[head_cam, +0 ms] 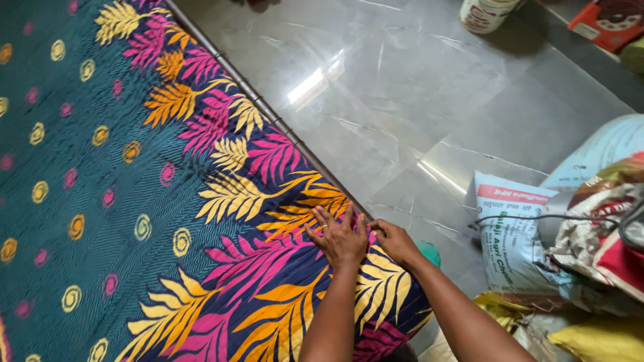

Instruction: The person smooths and adjusts a colorful patterned bedsheet on a metal-frame bed, tucking the edges under the mattress. They then pick up a book from a small stool, place it on the bed, and move a potted artificial flower onto the stool.

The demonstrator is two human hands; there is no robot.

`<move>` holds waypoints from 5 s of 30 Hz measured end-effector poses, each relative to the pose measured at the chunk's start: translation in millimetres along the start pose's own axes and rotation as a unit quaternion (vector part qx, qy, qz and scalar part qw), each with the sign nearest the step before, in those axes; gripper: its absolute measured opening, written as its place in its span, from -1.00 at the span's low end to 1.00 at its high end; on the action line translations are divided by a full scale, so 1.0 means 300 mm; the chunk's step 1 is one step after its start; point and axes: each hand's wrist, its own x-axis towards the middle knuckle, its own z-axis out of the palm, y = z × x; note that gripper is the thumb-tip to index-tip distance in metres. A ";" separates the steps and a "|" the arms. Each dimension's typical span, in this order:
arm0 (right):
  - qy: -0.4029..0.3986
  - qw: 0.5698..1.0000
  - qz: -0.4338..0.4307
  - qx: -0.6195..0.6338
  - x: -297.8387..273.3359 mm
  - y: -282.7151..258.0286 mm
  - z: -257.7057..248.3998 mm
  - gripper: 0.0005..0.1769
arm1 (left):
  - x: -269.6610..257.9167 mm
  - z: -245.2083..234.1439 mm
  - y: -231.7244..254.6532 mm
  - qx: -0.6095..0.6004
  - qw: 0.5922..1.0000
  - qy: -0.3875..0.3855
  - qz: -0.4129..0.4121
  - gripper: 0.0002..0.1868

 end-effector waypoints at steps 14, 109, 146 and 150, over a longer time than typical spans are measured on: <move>0.317 0.846 0.380 0.198 -0.383 0.122 -0.173 -0.25 | -0.012 -0.111 -0.031 -0.176 0.976 -0.023 0.123 -0.55; 0.030 0.841 0.172 0.512 -0.143 0.306 0.319 -0.61 | -0.252 -0.100 -0.156 -0.050 0.933 -0.026 0.357 -0.19; 0.226 0.712 0.166 0.644 -0.544 -0.105 0.589 -0.03 | -0.288 -0.298 -0.558 0.005 0.973 -0.061 0.223 -0.02; 0.325 0.757 0.123 0.554 -0.547 -0.070 0.567 -0.07 | -0.279 -0.298 -0.555 0.007 0.973 -0.047 0.228 -0.01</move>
